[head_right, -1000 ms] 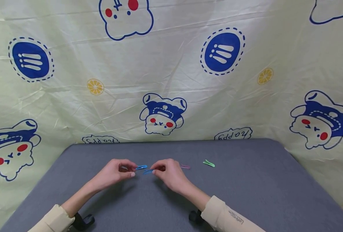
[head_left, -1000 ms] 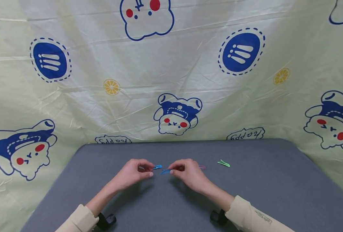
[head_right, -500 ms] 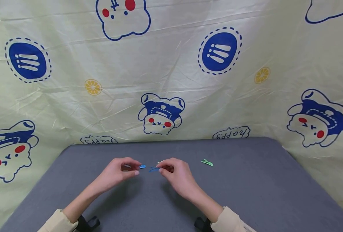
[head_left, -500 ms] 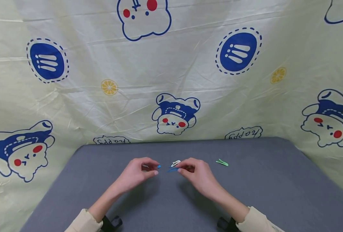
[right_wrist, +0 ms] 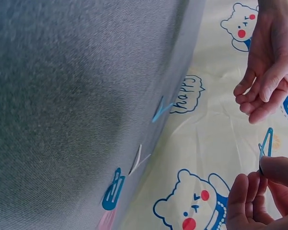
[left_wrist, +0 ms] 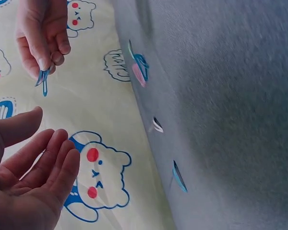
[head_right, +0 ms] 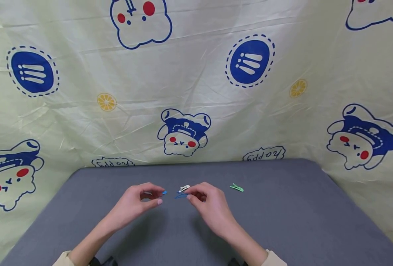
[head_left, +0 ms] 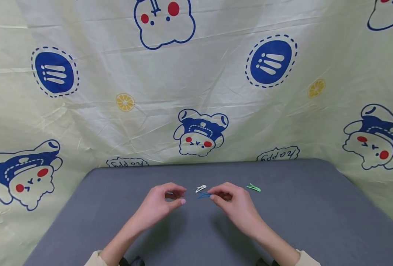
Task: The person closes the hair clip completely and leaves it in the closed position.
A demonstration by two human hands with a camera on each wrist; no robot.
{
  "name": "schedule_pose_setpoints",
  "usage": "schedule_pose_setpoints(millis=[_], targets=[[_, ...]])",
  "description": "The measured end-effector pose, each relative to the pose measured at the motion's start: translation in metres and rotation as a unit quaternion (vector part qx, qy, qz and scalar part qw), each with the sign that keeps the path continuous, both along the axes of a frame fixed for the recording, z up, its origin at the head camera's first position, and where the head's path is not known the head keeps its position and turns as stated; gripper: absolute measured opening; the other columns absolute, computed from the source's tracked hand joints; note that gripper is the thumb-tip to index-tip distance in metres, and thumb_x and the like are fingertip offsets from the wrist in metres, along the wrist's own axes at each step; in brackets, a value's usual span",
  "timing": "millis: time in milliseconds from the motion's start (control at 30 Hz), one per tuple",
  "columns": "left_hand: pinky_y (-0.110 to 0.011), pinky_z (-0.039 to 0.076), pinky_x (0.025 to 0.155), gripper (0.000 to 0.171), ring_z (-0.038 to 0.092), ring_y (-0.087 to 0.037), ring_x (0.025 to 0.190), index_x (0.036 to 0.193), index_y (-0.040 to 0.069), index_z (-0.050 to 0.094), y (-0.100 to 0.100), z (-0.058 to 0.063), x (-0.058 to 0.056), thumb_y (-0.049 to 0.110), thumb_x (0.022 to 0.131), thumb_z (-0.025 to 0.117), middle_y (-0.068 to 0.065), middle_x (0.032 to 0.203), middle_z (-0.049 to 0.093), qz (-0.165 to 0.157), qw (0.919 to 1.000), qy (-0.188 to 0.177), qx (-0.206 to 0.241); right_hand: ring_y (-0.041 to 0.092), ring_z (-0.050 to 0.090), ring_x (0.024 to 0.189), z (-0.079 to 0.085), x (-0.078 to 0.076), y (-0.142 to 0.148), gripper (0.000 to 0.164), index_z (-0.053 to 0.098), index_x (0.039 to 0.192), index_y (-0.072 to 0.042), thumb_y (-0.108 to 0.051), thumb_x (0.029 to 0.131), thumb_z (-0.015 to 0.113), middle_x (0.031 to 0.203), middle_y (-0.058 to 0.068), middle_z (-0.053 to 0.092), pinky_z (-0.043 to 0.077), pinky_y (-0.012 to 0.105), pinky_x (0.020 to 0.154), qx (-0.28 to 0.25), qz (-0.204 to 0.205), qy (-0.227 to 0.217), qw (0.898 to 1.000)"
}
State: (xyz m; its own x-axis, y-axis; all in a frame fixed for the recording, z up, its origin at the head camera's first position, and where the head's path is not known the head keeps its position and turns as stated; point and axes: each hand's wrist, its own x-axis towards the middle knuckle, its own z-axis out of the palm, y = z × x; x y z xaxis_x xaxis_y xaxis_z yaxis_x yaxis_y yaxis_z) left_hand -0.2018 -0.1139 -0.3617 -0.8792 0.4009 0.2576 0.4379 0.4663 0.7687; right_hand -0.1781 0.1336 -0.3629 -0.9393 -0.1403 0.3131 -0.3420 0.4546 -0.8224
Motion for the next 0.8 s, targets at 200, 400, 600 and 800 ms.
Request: schedule_pose_setpoints(millis=[200, 400, 600, 800], targets=[[-0.044, 0.051, 0.087, 0.022, 0.064, -0.013, 0.091, 0.110, 0.013, 0.071, 0.004, 0.005, 0.012, 0.018, 0.089, 0.075, 0.007, 0.096, 0.068, 0.000, 0.9999, -0.008, 0.009, 0.010, 0.062, 0.080, 0.004, 0.012, 0.002, 0.015, 0.075, 0.094, -0.024, -0.010, 0.089, 0.074, 0.088, -0.008, 0.065, 0.053, 0.028, 0.072, -0.003, -0.016, 0.001, 1.000], [-0.034, 0.052, 0.086, 0.022, 0.063, -0.010, 0.090, 0.109, 0.014, 0.072, 0.008, 0.007, 0.024, 0.018, 0.088, 0.076, 0.011, 0.096, 0.067, 0.004, 0.9998, 0.007, 0.016, 0.008, 0.061, 0.080, 0.005, 0.023, 0.004, 0.016, 0.074, 0.094, -0.023, -0.008, 0.089, 0.073, 0.088, -0.009, 0.064, 0.052, 0.027, 0.076, -0.002, -0.019, 0.017, 1.000], [-0.032, 0.052, 0.086, 0.023, 0.064, -0.011, 0.091, 0.109, 0.015, 0.072, 0.012, 0.007, 0.035, 0.017, 0.087, 0.077, 0.012, 0.099, 0.067, 0.003, 0.9998, 0.007, 0.019, 0.006, 0.061, 0.083, 0.007, 0.033, 0.005, 0.017, 0.074, 0.094, -0.023, -0.006, 0.089, 0.073, 0.094, -0.009, 0.065, 0.052, 0.028, 0.080, -0.007, -0.034, -0.004, 0.999], [-0.032, 0.052, 0.085, 0.023, 0.064, -0.011, 0.091, 0.108, 0.017, 0.072, 0.015, 0.008, 0.043, 0.016, 0.086, 0.077, 0.013, 0.100, 0.067, 0.001, 0.9996, 0.010, 0.025, 0.006, 0.062, 0.084, 0.006, 0.042, 0.006, 0.020, 0.073, 0.094, -0.025, -0.005, 0.088, 0.073, 0.092, -0.011, 0.065, 0.052, 0.028, 0.080, -0.004, -0.047, 0.001, 0.999]])
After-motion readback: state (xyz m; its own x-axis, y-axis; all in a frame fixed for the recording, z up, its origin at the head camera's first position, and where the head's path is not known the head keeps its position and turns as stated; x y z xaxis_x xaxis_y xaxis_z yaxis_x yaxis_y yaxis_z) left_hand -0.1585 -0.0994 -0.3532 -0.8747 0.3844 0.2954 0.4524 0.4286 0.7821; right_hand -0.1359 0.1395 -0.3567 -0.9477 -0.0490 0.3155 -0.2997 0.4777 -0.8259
